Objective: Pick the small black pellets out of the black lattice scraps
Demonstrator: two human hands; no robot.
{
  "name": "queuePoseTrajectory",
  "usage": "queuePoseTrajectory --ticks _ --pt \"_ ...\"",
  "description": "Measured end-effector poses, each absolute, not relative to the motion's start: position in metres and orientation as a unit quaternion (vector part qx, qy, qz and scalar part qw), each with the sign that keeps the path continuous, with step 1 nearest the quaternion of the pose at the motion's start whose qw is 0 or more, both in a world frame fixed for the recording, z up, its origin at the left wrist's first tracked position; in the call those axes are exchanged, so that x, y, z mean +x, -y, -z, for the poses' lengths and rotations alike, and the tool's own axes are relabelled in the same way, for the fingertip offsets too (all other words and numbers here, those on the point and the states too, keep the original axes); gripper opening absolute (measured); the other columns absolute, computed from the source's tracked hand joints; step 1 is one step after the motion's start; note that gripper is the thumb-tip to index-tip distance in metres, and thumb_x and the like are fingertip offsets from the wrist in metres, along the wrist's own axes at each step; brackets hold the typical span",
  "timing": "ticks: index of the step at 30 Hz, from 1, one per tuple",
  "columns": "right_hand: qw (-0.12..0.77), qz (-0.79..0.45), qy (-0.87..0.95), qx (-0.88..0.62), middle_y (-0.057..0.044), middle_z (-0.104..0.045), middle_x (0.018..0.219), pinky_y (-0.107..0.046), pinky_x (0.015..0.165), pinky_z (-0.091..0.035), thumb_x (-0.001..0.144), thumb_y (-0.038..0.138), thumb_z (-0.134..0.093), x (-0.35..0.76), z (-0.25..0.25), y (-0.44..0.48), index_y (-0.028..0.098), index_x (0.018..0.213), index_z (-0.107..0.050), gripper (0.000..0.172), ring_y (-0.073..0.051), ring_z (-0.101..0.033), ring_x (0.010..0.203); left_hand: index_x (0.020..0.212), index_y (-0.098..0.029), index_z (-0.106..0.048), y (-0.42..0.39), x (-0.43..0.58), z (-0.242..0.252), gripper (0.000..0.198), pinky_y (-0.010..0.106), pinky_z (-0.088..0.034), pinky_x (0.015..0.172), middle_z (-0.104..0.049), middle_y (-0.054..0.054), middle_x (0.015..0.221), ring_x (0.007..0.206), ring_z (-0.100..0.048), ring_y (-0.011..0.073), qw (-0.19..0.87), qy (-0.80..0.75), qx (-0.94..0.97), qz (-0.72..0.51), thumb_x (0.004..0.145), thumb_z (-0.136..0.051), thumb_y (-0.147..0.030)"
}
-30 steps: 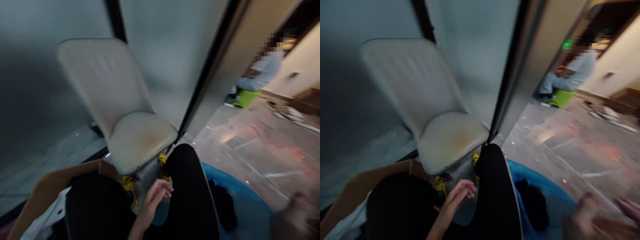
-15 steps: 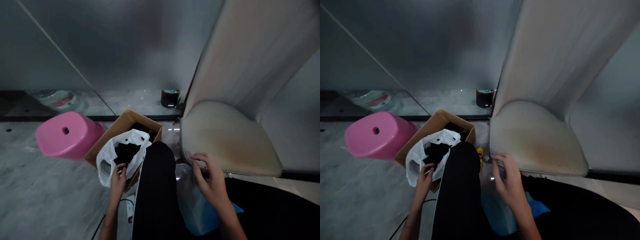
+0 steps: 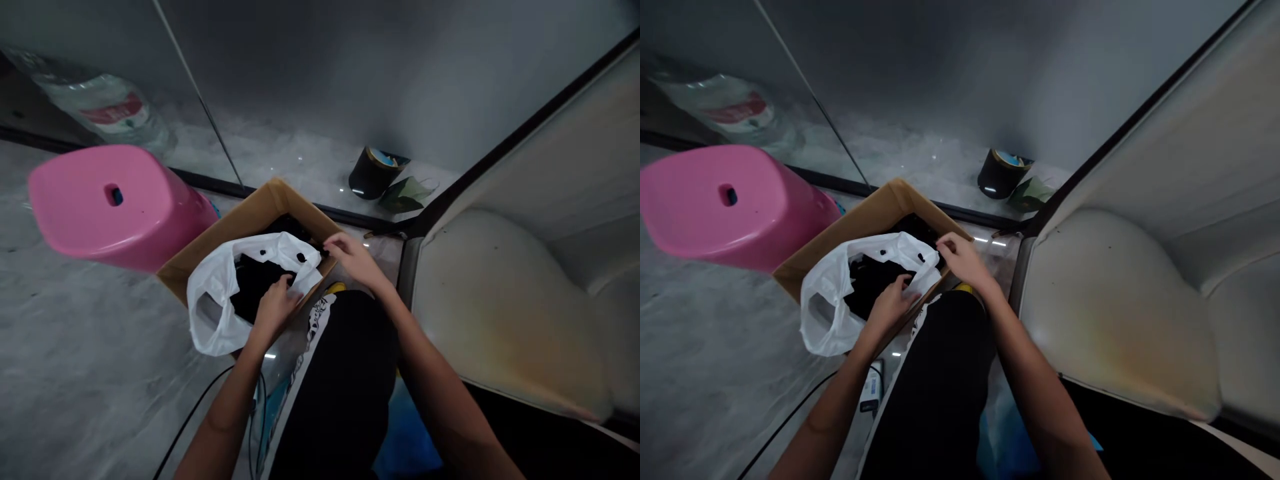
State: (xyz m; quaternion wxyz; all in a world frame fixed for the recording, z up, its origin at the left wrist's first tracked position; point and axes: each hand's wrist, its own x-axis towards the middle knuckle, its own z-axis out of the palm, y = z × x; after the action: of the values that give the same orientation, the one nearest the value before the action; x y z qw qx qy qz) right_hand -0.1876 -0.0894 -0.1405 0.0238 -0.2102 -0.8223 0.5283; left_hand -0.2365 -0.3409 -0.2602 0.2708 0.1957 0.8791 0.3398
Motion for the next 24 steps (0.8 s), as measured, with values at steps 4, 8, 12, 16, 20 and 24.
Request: queuePoseTrajectory --ticks 4,8,12,16,20,24 --pt "-0.115 -0.533 0.820 -0.176 -0.008 -0.081 0.126 -0.045 0.105 -0.067 0.108 0.034 -0.080 -0.247 0.185 0.092 0.017 0.121 -0.078 0.021 -0.022 -0.078 0.110 0.111 -0.020 -0.073 0.366 -0.227 0.272 0.023 0.040 -0.056 0.089 -0.082 0.014 0.098 0.094 -0.081 0.0323 0.288 -0.888 0.212 -0.289 0.114 -0.055 -0.035" --pt "-0.156 -0.509 0.816 -0.226 -0.012 -0.075 0.145 -0.051 0.107 -0.069 0.112 0.044 -0.077 -0.278 0.228 0.092 0.018 0.143 -0.073 0.041 -0.028 -0.077 0.126 0.100 -0.025 -0.072 0.420 -0.201 0.271 0.024 0.042 -0.060 0.090 -0.083 0.013 0.099 0.096 -0.080 0.0326 0.279 -0.877 0.265 -0.289 0.111 -0.054 -0.035" --pt "-0.151 -0.471 0.820 -0.287 -0.014 -0.071 0.154 -0.054 0.111 -0.068 0.111 0.044 -0.078 -0.303 0.268 0.090 0.020 0.151 -0.070 0.048 -0.030 -0.075 0.133 0.092 -0.025 -0.077 0.460 -0.181 0.273 0.020 0.047 -0.063 0.089 -0.084 0.014 0.099 0.094 -0.080 0.0337 0.261 -0.868 0.317 -0.281 0.095 -0.059 -0.016" --pt "-0.180 -0.448 0.817 -0.317 -0.014 -0.069 0.158 -0.057 0.115 -0.065 0.110 0.043 -0.079 -0.325 0.300 0.091 0.020 0.153 -0.069 0.050 -0.032 -0.072 0.138 0.098 -0.024 -0.080 0.481 -0.176 0.257 0.030 0.048 -0.065 0.086 -0.086 0.011 0.104 0.096 -0.081 0.0331 0.253 -0.862 0.353 -0.262 0.099 -0.054 -0.009" --pt "-0.217 -0.449 0.794 -0.346 -0.016 -0.058 0.174 -0.068 0.129 -0.054 0.109 0.048 -0.079 -0.338 0.323 0.096 0.023 0.161 -0.064 0.060 -0.039 -0.061 0.156 0.137 -0.026 -0.076 0.469 -0.202 0.187 0.027 0.046 -0.067 0.104 -0.080 0.010 0.146 0.123 -0.081 0.0304 0.210 -0.856 0.373 -0.290 0.111 -0.068 -0.026" --pt "-0.253 -0.452 0.772 -0.368 -0.022 -0.013 0.198 -0.073 0.146 -0.024 0.101 0.077 -0.075 -0.353 0.342 0.097 0.024 0.187 -0.028 0.111 -0.049 -0.022 0.182 0.121 -0.027 -0.076 0.378 -0.290 0.137 0.017 0.036 -0.061 0.108 -0.083 0.004 0.122 0.117 -0.079 0.0225 0.055 -0.838 0.360 -0.406 0.115 -0.062 -0.019"
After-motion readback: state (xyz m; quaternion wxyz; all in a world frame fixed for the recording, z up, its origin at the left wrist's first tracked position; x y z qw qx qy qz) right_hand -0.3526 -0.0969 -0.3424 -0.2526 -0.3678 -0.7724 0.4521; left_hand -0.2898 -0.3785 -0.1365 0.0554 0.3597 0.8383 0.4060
